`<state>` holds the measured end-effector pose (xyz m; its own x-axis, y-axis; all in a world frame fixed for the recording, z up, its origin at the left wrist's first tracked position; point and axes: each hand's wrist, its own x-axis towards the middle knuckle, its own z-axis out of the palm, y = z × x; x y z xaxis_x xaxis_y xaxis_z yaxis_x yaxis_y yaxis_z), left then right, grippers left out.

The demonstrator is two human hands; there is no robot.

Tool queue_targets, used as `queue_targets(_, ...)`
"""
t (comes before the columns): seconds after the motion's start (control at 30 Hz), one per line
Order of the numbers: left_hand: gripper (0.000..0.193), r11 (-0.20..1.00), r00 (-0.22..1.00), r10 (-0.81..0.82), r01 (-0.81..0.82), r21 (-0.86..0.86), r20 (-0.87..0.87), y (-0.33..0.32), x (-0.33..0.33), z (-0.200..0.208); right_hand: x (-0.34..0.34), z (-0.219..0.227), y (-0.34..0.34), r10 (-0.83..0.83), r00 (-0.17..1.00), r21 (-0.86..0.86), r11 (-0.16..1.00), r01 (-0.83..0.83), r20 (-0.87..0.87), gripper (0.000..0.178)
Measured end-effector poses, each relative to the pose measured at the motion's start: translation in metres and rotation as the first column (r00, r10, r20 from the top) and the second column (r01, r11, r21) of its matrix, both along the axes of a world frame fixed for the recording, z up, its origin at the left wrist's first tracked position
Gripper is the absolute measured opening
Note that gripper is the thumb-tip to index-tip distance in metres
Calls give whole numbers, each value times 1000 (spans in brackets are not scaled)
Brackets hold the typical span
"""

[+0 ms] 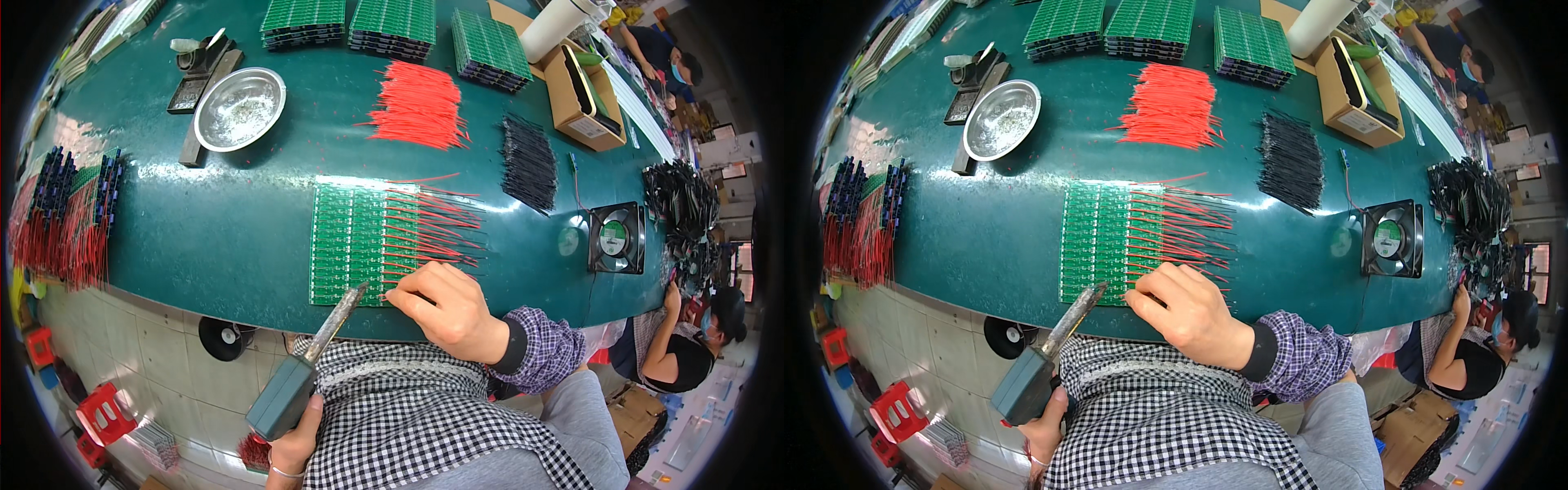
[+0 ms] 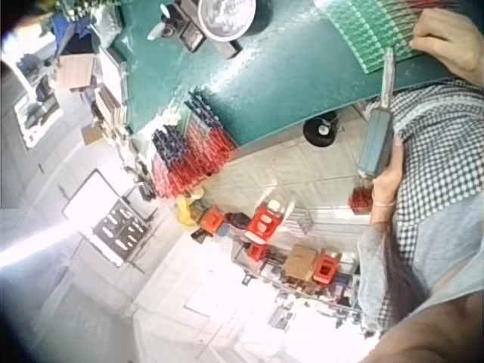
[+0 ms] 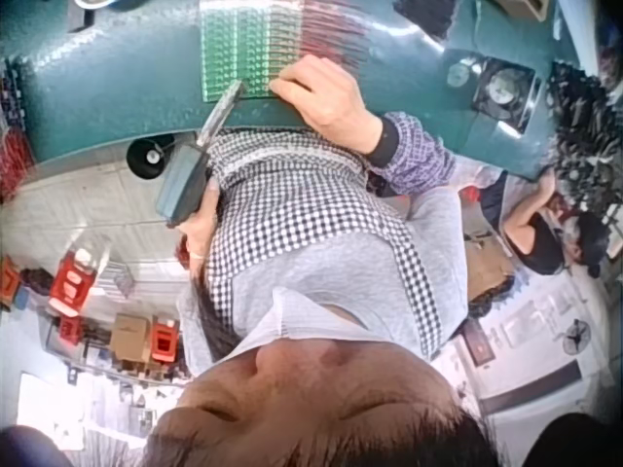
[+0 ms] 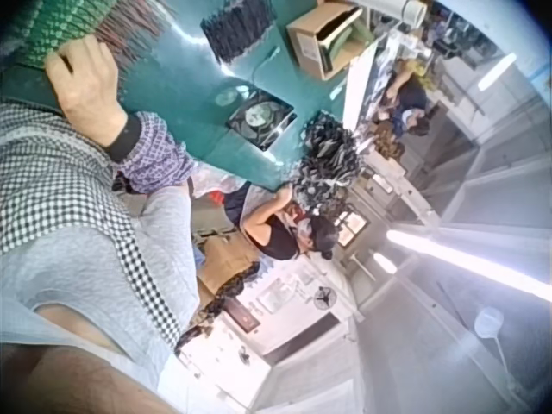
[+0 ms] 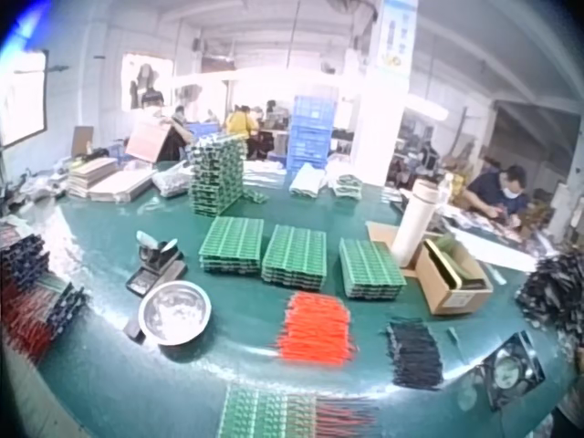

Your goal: The person positions wires onto circuit boards by hand and solders them using a soldering iron.

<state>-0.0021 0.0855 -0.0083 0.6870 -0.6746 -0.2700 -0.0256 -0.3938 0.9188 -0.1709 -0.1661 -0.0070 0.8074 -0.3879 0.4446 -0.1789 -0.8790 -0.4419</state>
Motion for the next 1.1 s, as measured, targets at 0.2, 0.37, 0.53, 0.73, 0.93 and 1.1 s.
queue_targets(0.2,22,983,965,-183,178,42,189,-6,5,-2,-4,-8,6,-47,998,-24,999,46,-30,25)
queue_targets(0.37,23,974,945,-228,220,59,236,-7,5,-1,-4,-9,8,-65,998,-31,997,64,-12,27)
queue_targets(0.53,21,967,922,-253,252,44,292,-14,5,7,-3,-9,8,-72,997,-38,997,72,-18,26)
queue_targets(0.73,20,961,913,-274,276,37,302,-18,5,9,-3,-10,9,-78,997,-40,996,77,-21,27)
queue_targets(0.93,18,952,896,-294,305,18,334,-18,7,5,-2,-9,8,-78,997,-41,996,77,-17,28)
queue_targets(1.1,19,969,931,-236,249,-9,280,-6,6,-4,-3,-9,9,-76,997,-53,996,75,-25,28)
